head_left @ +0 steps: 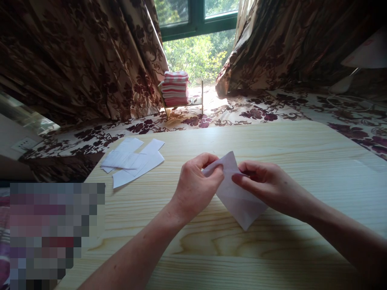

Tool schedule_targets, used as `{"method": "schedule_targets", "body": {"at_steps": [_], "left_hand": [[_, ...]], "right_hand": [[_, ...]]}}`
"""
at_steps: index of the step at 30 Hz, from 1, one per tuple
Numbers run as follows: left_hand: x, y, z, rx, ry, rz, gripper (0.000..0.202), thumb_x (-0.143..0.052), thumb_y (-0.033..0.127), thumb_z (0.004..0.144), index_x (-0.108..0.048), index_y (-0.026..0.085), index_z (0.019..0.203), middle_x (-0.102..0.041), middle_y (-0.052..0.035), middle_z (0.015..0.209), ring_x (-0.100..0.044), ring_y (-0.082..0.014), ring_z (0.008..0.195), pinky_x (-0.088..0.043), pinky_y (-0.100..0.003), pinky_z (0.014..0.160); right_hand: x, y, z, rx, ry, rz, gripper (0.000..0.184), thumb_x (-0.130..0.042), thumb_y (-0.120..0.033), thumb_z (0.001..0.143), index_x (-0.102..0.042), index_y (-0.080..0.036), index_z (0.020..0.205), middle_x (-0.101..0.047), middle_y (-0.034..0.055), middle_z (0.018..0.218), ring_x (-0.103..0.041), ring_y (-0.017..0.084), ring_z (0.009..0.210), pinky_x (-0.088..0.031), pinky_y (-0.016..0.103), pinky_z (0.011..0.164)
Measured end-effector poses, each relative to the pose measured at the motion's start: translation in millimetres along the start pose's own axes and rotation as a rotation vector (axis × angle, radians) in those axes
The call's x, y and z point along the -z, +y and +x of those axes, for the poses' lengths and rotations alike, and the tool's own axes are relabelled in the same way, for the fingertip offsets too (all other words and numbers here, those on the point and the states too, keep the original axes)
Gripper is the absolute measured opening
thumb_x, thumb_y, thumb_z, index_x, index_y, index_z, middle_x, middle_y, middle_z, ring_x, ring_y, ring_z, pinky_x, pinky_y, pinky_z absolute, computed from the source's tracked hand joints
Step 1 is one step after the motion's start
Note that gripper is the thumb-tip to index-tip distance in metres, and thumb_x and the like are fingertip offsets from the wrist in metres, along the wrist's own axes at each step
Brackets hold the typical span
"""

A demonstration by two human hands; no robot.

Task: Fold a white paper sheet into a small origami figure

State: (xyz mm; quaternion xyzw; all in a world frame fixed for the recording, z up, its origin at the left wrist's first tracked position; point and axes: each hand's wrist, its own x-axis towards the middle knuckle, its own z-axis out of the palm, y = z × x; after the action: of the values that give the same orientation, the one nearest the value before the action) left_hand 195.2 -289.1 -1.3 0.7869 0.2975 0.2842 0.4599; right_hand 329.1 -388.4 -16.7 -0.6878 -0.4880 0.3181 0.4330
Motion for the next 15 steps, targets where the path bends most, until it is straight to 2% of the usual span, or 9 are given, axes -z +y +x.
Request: {"method": "schedule_targets", "body": {"at_steps": [7, 15], "left_hand": [[-0.4, 2.8, -0.3, -0.012, 0.002, -0.025, 0.009, -0.055, 0.015, 0.075, -0.06, 0.015, 0.068, -0.055, 0.0031, 0.062, -0.049, -0.0097, 0.06, -0.038, -0.019, 0.056], [-0.9, -2.7, 0.7, 0.053, -0.064, -0.124, 0.01, -0.056, 0.023, 0.077, -0.061, 0.015, 0.074, -0.06, 0.0007, 0.07, -0.052, -0.0105, 0.065, -0.041, -0.02, 0.06]], "right_hand": [[1.2, 0.9, -0.1, -0.008, 0.024, 0.027, 0.018, -0.058, -0.033, 0.078, -0.06, -0.016, 0.073, -0.054, -0.0008, 0.06, -0.046, 0.01, 0.051, -0.033, 0.019, 0.041], [0.2, 3.8, 0.5, -0.024, 0.024, 0.061, 0.018, -0.057, -0.036, 0.078, -0.057, -0.018, 0.077, -0.056, 0.0006, 0.064, -0.048, 0.012, 0.053, -0.032, 0.022, 0.042]]}}
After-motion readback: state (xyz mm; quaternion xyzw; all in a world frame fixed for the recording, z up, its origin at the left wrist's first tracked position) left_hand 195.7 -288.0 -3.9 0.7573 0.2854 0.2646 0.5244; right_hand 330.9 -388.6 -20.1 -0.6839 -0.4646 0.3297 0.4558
